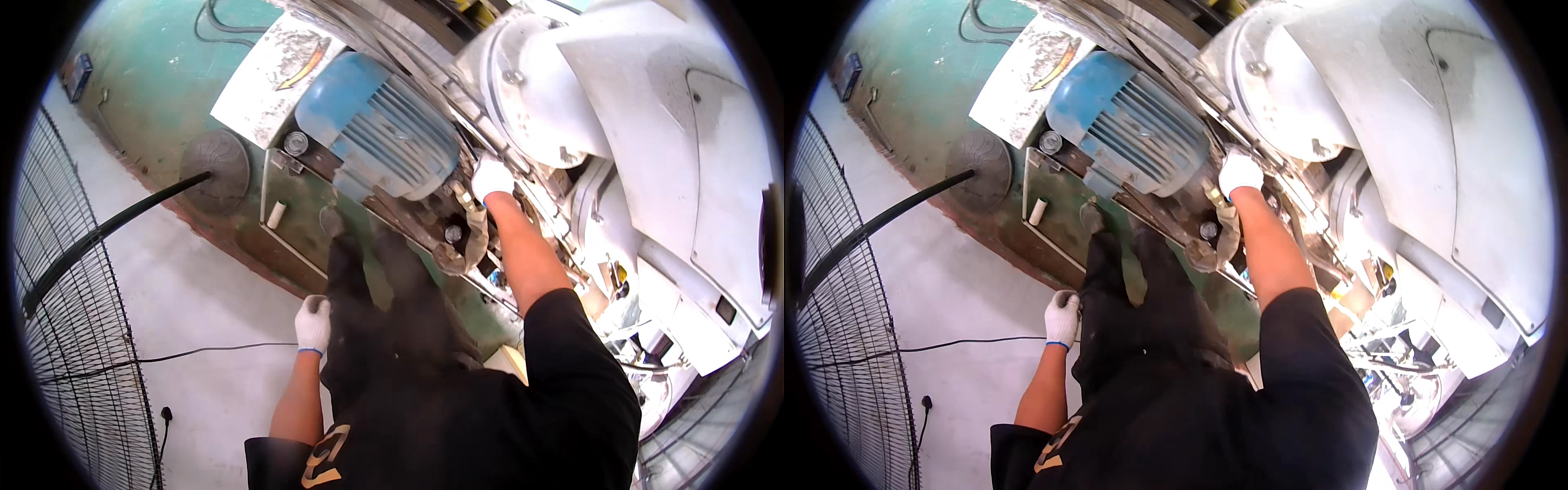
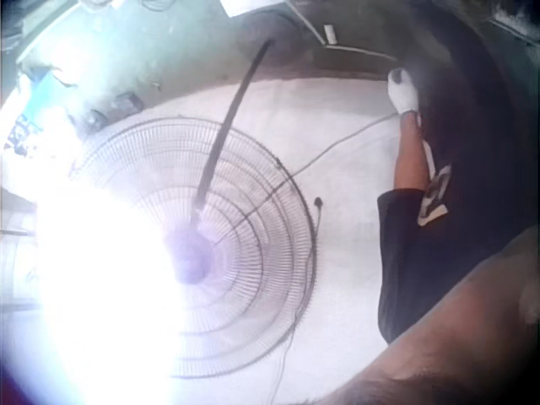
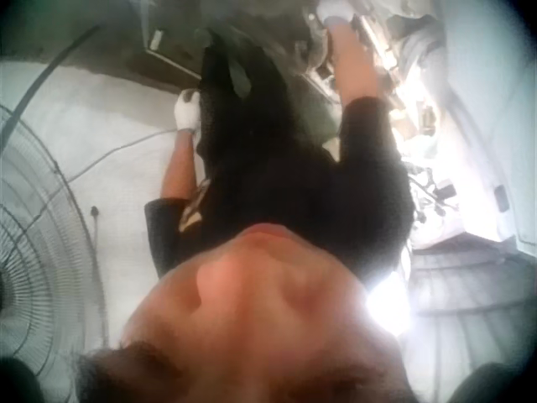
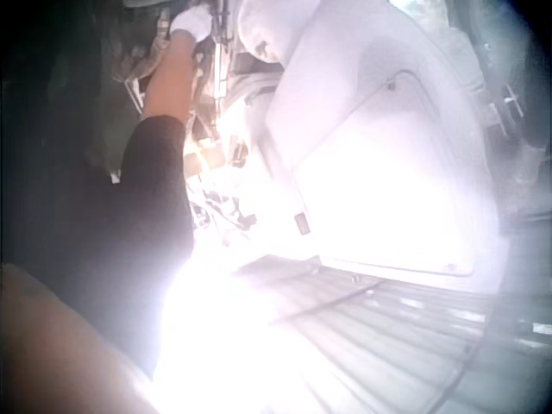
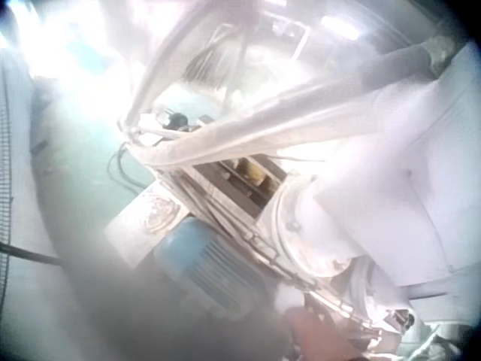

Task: The person operates a metal cutting machine, loading long metal rods into the device, adjusting the cutting mechanism, and removing cut pieces. The person also uses a wire brush to clean the cut ends of the rods and moves a pallet jack to transport materials.

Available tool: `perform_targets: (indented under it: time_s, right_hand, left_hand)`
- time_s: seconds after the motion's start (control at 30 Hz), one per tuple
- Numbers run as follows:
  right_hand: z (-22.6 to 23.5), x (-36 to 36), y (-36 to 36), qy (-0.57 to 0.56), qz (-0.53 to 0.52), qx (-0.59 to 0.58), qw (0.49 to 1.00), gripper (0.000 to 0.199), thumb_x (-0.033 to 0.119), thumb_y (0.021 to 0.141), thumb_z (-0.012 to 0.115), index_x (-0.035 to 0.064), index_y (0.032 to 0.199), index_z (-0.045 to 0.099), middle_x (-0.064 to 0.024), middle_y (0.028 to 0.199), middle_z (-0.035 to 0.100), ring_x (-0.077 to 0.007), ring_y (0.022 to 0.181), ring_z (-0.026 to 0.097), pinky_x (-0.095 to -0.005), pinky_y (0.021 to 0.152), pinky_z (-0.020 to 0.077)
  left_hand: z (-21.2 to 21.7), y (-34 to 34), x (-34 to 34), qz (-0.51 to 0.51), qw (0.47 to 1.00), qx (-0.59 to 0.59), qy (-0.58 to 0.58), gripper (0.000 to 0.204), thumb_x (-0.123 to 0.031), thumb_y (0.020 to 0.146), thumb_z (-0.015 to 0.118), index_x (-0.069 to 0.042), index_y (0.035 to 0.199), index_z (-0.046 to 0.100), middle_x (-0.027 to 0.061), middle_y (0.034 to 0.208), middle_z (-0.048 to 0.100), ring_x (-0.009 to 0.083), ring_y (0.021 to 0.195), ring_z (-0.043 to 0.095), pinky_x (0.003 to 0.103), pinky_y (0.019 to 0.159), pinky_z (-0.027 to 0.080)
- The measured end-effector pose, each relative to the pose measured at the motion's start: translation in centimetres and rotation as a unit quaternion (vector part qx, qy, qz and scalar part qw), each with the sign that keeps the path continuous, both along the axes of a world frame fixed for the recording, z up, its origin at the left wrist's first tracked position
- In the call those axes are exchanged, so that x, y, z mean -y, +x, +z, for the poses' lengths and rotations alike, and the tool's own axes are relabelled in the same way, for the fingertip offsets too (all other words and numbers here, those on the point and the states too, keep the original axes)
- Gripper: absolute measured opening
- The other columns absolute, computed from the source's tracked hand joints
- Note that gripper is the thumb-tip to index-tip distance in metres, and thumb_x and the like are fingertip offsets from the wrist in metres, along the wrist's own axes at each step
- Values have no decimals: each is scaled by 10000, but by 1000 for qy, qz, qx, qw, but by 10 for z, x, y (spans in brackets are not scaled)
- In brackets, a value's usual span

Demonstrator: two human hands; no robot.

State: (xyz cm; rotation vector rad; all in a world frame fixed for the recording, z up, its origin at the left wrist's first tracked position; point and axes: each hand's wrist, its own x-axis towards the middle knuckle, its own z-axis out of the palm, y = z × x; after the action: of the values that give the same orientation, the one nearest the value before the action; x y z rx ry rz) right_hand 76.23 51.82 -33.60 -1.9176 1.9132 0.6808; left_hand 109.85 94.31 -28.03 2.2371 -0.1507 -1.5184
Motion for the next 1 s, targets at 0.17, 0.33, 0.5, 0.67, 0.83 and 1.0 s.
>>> perform_targets:
  time_s: [0.17,0.33,0.5,0.67,0.83,1.0]
  right_hand:
    - [115,-4,-16,-87,84,4,993,336,336,1112,538,118,1263,743,-215,1308,776,-395,1208,752,-541,1013,591]
    - [215,62,38,-43,152,-10,987,296,342,1081,584,172,1197,798,-219,1070,805,-406,1013,791,-532,907,630]
    - [229,120,86,-53,277,-52,958,317,246,1035,551,132,1163,818,-231,1105,807,-423,1069,784,-534,957,621]
    - [206,166,112,-40,339,-73,937,306,214,997,589,112,1147,835,-240,1104,808,-445,1062,779,-541,957,609]
    - [197,187,137,-7,387,-127,913,312,158,967,602,58,1142,840,-251,1162,805,-439,1078,788,-518,946,624]
    - [198,192,174,15,377,-164,911,326,60,939,644,24,1203,832,-225,1246,812,-424,1134,798,-506,945,645]
  left_hand:
    - [-7,-4,2,-127,991,41,10,221,-192,1056,682,-6,1145,761,184,1073,815,284,1027,784,403,937,594]
    - [-1,-20,32,-162,986,40,-17,247,-235,1039,688,-39,1161,774,208,1101,814,365,1067,788,439,946,598]
    - [2,-32,37,-233,969,74,-30,232,-246,1035,676,-64,1141,774,227,1087,802,418,1065,774,485,937,602]
    - [-17,-34,-9,-224,973,64,-9,230,-252,1030,676,-65,1123,770,230,1080,799,438,1064,766,503,929,600]
    - [-29,-33,-42,-163,985,52,-8,236,-255,1028,678,-71,1139,775,232,1089,798,440,1081,762,495,946,599]
    - [-27,-33,-32,-184,981,54,5,236,-258,1028,674,-79,1145,773,227,1109,799,441,1102,757,501,955,596]
